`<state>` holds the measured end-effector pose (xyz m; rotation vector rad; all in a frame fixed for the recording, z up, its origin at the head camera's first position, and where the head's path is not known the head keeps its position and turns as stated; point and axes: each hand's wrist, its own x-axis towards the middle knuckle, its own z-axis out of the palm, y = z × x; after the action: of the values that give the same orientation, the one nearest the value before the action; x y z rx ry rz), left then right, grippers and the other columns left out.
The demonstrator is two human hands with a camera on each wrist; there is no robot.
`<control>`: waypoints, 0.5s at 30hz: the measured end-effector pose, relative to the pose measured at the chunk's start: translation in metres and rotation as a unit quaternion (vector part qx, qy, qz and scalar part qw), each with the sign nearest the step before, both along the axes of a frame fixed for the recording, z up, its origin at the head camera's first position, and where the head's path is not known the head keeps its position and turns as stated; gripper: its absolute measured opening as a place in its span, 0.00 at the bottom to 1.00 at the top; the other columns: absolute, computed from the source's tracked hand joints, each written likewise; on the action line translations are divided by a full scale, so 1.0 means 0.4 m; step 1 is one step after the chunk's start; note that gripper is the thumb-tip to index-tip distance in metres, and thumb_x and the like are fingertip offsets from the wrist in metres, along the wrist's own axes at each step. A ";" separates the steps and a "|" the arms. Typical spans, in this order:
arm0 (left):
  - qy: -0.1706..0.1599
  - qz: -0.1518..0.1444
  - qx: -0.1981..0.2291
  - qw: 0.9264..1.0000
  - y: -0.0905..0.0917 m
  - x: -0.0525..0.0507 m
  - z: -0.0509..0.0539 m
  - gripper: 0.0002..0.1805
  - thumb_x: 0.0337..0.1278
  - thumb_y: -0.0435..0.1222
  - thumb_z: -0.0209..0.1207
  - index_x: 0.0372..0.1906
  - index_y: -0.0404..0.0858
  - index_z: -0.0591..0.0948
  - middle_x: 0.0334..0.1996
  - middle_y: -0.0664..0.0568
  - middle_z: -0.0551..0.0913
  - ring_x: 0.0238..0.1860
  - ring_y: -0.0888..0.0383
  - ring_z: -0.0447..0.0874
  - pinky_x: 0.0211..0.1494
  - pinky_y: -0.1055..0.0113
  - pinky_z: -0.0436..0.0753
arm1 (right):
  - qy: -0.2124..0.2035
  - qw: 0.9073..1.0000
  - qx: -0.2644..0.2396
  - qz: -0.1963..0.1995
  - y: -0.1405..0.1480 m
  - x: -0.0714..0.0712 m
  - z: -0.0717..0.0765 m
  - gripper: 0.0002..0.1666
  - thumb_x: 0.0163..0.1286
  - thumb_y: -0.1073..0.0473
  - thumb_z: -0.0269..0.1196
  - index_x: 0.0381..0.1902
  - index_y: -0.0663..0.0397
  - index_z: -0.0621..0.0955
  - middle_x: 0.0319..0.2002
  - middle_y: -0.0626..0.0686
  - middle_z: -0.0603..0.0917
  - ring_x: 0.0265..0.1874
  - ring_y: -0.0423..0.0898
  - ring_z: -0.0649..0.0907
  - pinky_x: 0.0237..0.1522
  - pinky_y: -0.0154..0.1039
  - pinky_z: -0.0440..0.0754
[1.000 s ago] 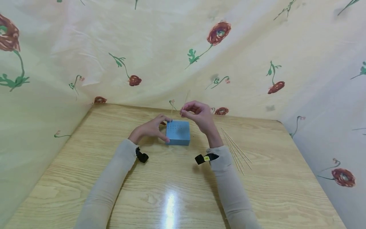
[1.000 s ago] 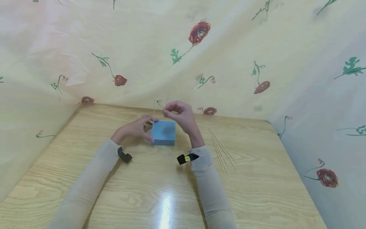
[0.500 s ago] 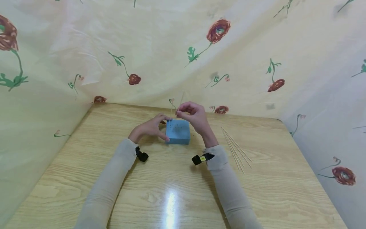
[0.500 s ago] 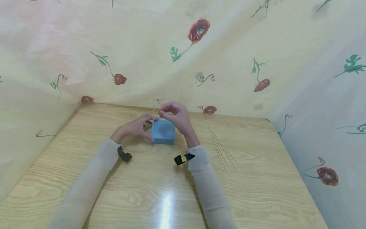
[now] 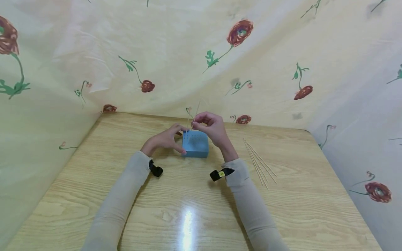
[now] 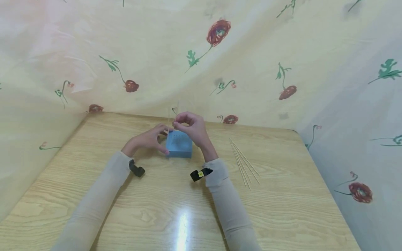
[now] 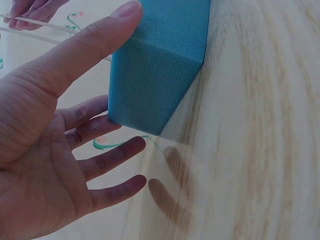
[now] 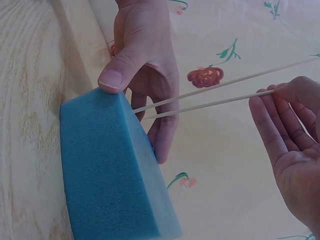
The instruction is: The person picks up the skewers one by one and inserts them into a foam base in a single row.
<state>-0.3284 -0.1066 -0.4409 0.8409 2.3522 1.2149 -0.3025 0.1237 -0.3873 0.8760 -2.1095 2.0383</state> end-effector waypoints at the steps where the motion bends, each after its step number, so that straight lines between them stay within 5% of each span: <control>1: 0.000 0.000 -0.002 1.000 0.000 -0.001 -0.001 0.51 0.44 0.38 0.80 0.74 0.36 0.65 0.70 0.41 0.62 0.72 0.39 0.64 0.77 0.47 0.68 | 0.000 1.000 0.000 0.001 0.000 0.000 0.000 0.08 0.67 0.74 0.65 0.42 0.75 0.81 0.35 0.49 0.87 0.36 0.43 0.87 0.44 0.40 0.90; 15: -0.005 0.002 0.003 1.000 0.001 0.000 0.003 0.50 0.45 0.37 0.79 0.74 0.35 0.65 0.69 0.41 0.62 0.73 0.38 0.63 0.77 0.45 0.67 | -0.010 1.000 0.012 0.001 -0.004 -0.003 -0.002 0.06 0.67 0.73 0.66 0.41 0.74 0.82 0.35 0.49 0.86 0.35 0.43 0.87 0.43 0.40 0.90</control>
<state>-0.3283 -0.1060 -0.4398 0.8315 2.3450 1.2267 -0.3039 0.1222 -0.3880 0.8648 -2.1488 2.0343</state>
